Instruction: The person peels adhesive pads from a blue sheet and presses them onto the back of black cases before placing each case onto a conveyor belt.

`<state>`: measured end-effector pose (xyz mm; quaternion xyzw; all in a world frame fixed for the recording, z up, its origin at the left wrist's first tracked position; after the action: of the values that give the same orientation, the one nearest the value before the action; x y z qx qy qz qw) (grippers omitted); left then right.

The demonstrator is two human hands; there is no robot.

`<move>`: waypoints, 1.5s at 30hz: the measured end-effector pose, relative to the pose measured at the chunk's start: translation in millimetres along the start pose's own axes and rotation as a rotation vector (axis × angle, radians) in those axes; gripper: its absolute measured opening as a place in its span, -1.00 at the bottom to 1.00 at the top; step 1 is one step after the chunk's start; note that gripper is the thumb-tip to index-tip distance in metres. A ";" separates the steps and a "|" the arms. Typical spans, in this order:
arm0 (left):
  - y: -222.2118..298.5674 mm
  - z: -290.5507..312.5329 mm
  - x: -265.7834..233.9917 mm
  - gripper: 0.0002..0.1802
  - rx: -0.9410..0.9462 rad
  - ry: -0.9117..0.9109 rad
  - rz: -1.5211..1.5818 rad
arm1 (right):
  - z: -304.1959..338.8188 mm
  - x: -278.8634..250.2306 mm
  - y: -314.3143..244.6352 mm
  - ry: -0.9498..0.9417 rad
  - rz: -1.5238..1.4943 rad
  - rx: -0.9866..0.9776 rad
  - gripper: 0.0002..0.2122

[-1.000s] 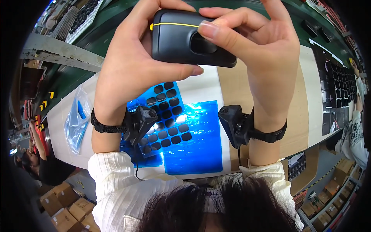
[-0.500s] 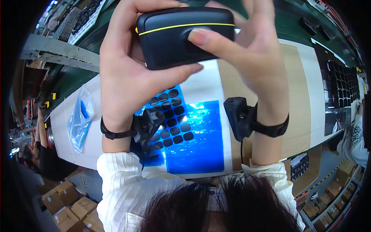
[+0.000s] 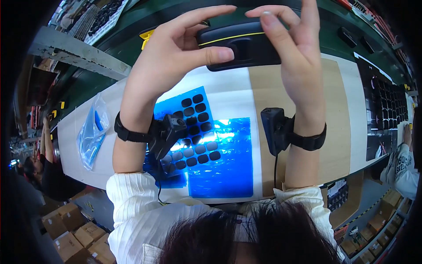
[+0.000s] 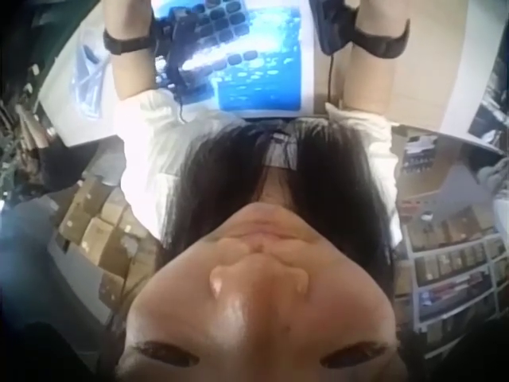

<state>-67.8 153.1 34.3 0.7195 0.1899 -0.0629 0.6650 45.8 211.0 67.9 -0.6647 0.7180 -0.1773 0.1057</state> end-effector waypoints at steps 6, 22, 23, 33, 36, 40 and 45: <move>-8.4 -15.4 23.4 -0.21 -0.124 0.101 0.176 | 41.4 -65.4 28.2 0.464 0.500 0.602 -0.39; -144.9 -116.2 -29.7 -0.17 -0.150 0.212 -0.643 | 58.6 -130.7 1.0 0.554 0.858 0.677 -0.77; -154.9 -116.8 -33.6 -0.16 -0.170 0.203 -0.672 | 55.8 -124.3 2.2 0.573 0.810 0.693 -0.81; -169.8 -80.7 -114.0 -0.14 -0.576 -0.204 -1.578 | 48.4 -106.2 0.3 0.473 0.935 0.815 -0.87; -199.8 -63.7 -145.4 -0.22 -0.594 -0.179 -1.454 | 41.4 -91.4 6.8 0.407 0.880 0.831 -0.88; -175.8 -63.6 -142.0 -0.38 -0.476 -0.097 -1.274 | 39.6 -93.3 1.4 0.380 0.770 0.722 -0.90; -66.9 -49.1 -90.8 -0.42 -0.088 0.082 -0.921 | 34.4 -90.7 -10.0 0.426 0.706 0.747 -0.92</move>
<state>-183.1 186.9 8.4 0.5333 0.5183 -0.3152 0.5895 76.8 296.4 32.8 -0.2506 0.7909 -0.5041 0.2399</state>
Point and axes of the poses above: each hand's wrist, its own z-axis away from the middle knuckle, its own x-axis out of the palm, y = z × x, the point moved 9 cm from there along -z, towards the middle knuckle, and after that the axes turned 6 degrees about -y, right-handed, at the moved point
